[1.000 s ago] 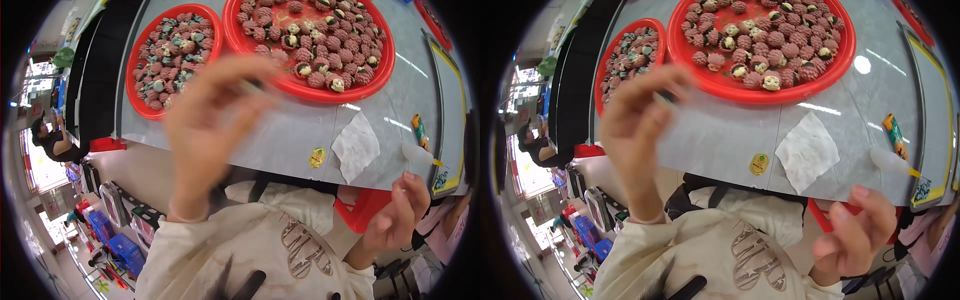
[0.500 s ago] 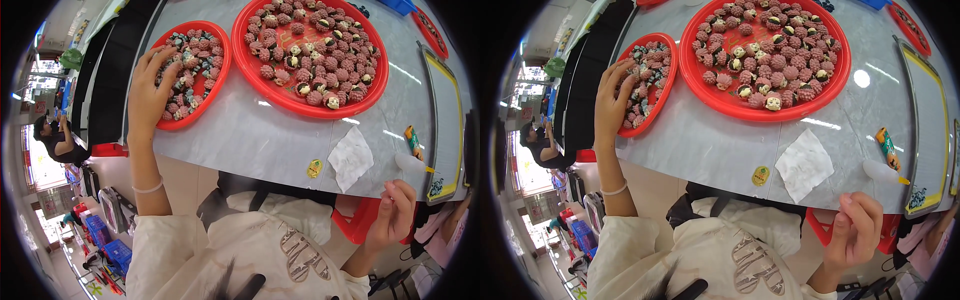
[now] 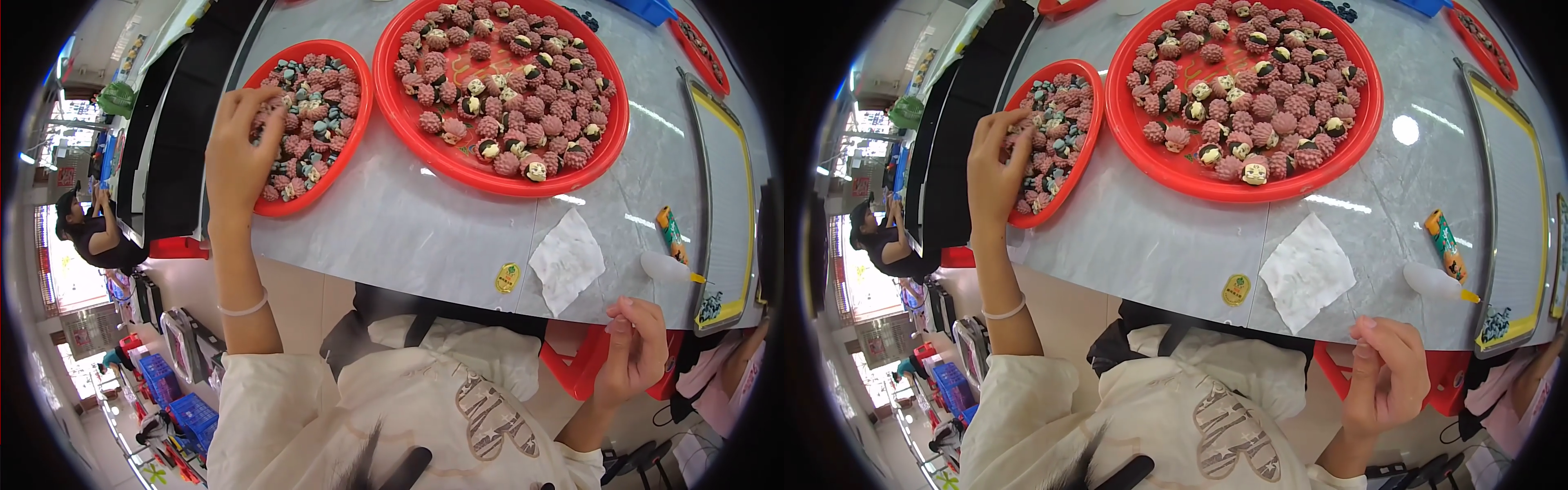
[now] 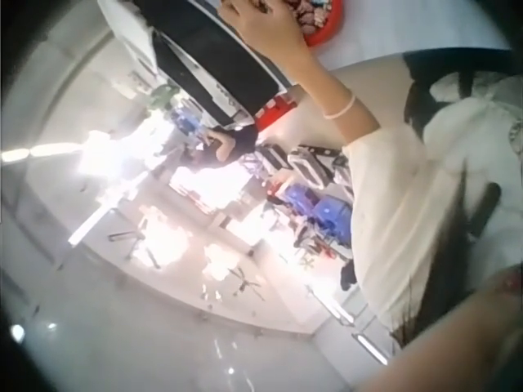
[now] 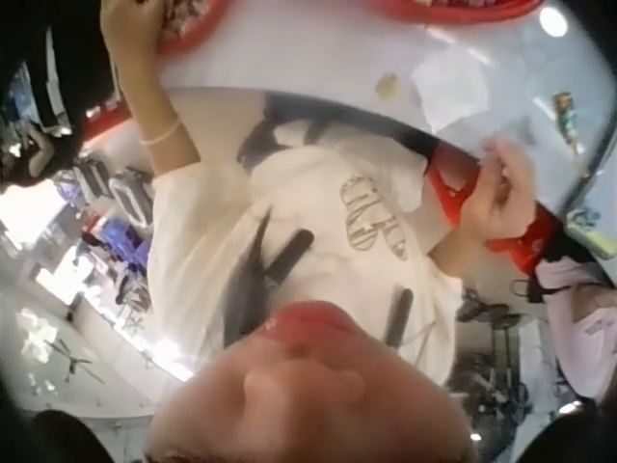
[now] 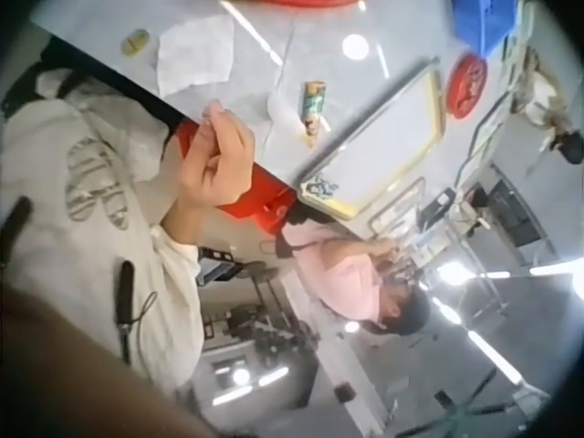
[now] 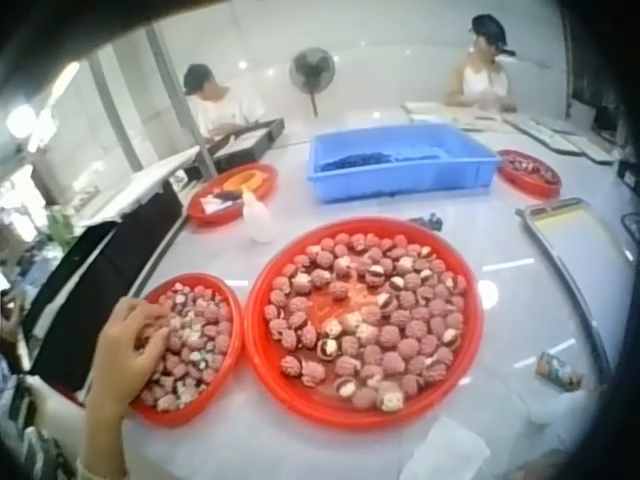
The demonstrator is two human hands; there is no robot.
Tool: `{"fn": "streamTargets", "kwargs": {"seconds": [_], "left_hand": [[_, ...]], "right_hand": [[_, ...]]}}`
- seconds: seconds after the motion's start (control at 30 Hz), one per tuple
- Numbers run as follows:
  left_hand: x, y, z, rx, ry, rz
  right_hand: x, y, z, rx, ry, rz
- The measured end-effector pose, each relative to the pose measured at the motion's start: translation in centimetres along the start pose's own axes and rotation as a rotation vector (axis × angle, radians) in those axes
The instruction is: The person applies glue to figurine heads with a dispenser bottle, attaches figurine bodies to them by hand, and places the assembled figurines onto a tray.
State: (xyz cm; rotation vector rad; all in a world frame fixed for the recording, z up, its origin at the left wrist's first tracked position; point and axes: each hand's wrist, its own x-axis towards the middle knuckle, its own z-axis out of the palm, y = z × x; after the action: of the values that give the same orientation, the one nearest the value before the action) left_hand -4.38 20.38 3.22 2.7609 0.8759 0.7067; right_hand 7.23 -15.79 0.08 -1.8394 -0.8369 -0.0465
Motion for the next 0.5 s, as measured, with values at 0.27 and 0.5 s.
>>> {"fn": "streamTargets", "kwargs": {"seconds": [0.27, 0.5], "left_hand": [[1.6, -1.8, 2.3, -0.091, -0.093, 0.197], [-0.5, 1.0, 0.4, 0.193, -0.045, 0.174]], "right_hand": [[0.4, 0.2, 0.2, -0.008, 0.0, -0.011], [0.3, 0.2, 0.1, -0.007, -0.011, 0.025]]}}
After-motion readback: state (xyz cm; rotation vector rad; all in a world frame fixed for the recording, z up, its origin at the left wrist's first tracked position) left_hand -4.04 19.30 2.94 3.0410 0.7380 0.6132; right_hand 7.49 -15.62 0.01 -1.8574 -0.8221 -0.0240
